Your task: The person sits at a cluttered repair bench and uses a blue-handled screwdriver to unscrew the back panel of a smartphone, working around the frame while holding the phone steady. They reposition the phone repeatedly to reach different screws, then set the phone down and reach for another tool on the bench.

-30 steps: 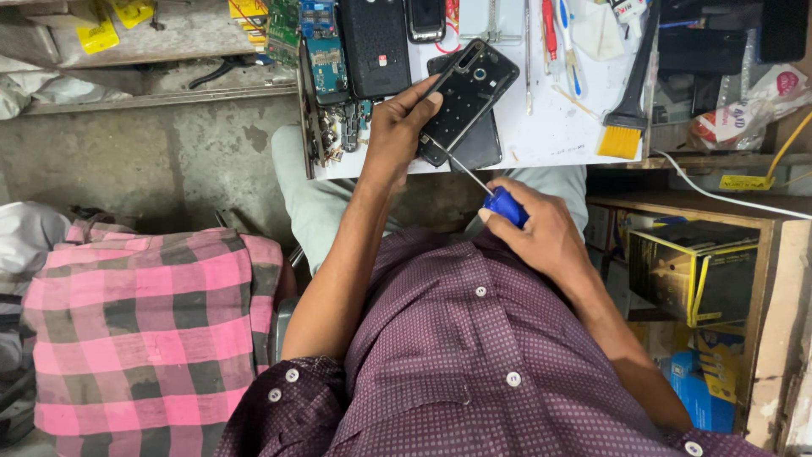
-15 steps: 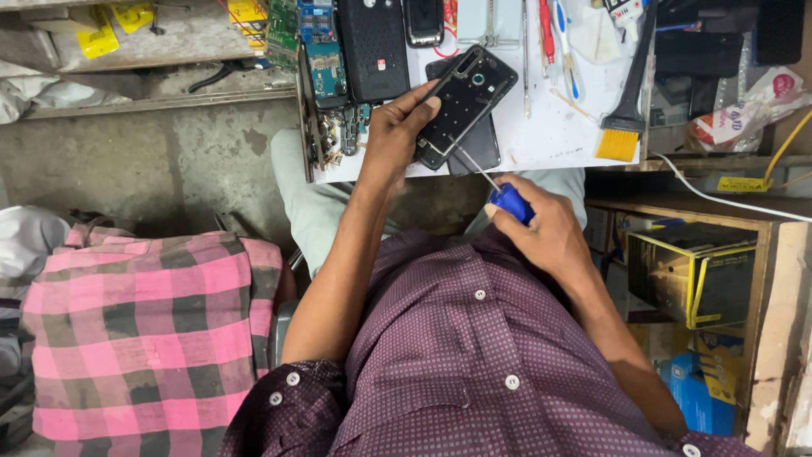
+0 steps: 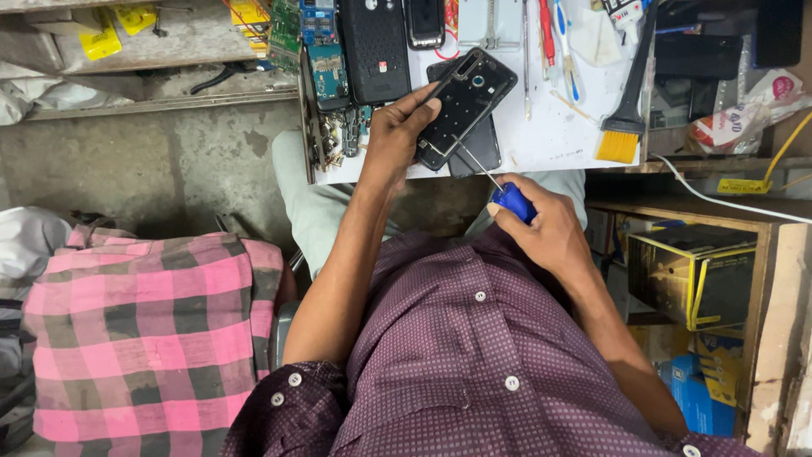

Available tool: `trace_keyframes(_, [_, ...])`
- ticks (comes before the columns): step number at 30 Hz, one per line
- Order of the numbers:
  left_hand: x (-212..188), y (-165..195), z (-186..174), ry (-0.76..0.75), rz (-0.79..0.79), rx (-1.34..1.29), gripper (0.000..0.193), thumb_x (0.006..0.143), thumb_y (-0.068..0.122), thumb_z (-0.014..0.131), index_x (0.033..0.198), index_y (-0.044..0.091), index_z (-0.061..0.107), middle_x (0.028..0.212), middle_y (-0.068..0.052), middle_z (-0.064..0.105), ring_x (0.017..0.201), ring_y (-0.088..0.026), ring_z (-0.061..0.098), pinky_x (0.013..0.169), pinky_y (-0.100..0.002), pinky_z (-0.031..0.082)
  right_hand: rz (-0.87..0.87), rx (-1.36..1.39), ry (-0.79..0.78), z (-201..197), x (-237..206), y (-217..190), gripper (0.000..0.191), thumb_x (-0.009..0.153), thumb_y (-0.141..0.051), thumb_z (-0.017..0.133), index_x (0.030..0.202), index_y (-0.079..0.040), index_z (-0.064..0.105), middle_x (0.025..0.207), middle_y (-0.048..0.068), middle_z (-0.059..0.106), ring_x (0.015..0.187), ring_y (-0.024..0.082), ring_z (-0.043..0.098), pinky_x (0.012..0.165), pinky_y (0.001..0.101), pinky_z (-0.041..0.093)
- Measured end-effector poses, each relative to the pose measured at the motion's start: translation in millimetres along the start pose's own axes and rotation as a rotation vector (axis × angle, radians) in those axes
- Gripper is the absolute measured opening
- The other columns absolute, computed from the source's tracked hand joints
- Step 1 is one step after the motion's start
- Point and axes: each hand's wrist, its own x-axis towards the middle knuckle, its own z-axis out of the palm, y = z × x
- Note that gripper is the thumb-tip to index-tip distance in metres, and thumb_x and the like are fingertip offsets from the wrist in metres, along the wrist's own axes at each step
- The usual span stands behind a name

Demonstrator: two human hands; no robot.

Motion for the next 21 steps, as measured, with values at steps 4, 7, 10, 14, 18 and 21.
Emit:
trace_keyframes(4, [1.5, 0.3, 1.1, 0.004, 0.007, 0.012, 0.036, 0.101, 0.005, 0.065, 0.134, -0.007, 0.065, 0.108, -0.010, 0.076, 0.089, -0.009, 0.069, 0.078, -0.023, 0.057, 0.015, -0.015, -0.008, 0.3, -1.0, 0.6, 0.042, 0.087, -0.024, 0.078, 0.123, -0.006, 0.069, 0.078, 0.008, 0.069, 0.055, 0.012, 0.054, 0.053, 0.0300, 0.047])
trace_keyframes(7, [1.0, 0.7, 1.6, 0.010, 0.002, 0.024, 0.036, 0.101, 0.006, 0.064, 0.135, -0.007, 0.065, 0.107, -0.010, 0.076, 0.087, -0.009, 0.069, 0.076, -0.023, 0.057, 0.026, 0.003, -0.039, 1.4, -3.0, 0.1, 0.042, 0.087, -0.025, 0.077, 0.123, -0.006, 0.069, 0.077, 0.009, 0.069, 0.055, 0.013, 0.054, 0.052, 0.0311, 0.046])
trace_keyframes(10, [0.7, 0.4, 2.1, 0.008, 0.022, 0.059, 0.036, 0.101, 0.006, 0.064, 0.135, -0.007, 0.065, 0.109, -0.009, 0.076, 0.089, -0.008, 0.068, 0.079, -0.022, 0.057, -0.028, 0.001, -0.010, 1.4, -1.2, 0.8, 0.042, 0.088, -0.027, 0.077, 0.123, -0.006, 0.068, 0.081, 0.009, 0.070, 0.059, 0.011, 0.057, 0.055, 0.0296, 0.048])
trace_keyframes(14, [1.6, -0.6, 1.8, 0.000, 0.013, 0.020, 0.036, 0.101, 0.006, 0.064, 0.135, -0.007, 0.065, 0.108, -0.010, 0.076, 0.089, -0.008, 0.069, 0.079, -0.023, 0.057, 0.073, -0.045, -0.014, -0.5, 0.4, 2.8, 0.042, 0.087, -0.026, 0.077, 0.123, -0.007, 0.069, 0.077, 0.010, 0.069, 0.056, 0.014, 0.054, 0.054, 0.0313, 0.047])
trace_keyframes(18, [0.8, -0.7, 0.7, 0.000, 0.012, 0.032, 0.036, 0.101, 0.006, 0.065, 0.135, -0.007, 0.065, 0.109, -0.010, 0.076, 0.089, -0.009, 0.069, 0.079, -0.023, 0.057, 0.011, 0.016, 0.014, -0.5, 1.4, 4.5, 0.042, 0.088, -0.027, 0.077, 0.124, -0.006, 0.068, 0.080, 0.008, 0.070, 0.062, 0.011, 0.058, 0.057, 0.0289, 0.050])
trace_keyframes(21, [0.6, 0.6, 0.4, -0.001, -0.003, 0.016, 0.036, 0.101, 0.005, 0.065, 0.135, -0.007, 0.065, 0.108, -0.011, 0.076, 0.088, -0.009, 0.069, 0.078, -0.023, 0.057, 0.053, -0.016, 0.006, -1.2, 2.2, 5.7, 0.041, 0.088, -0.027, 0.077, 0.123, -0.007, 0.069, 0.076, 0.008, 0.067, 0.058, 0.012, 0.055, 0.055, 0.0299, 0.048])
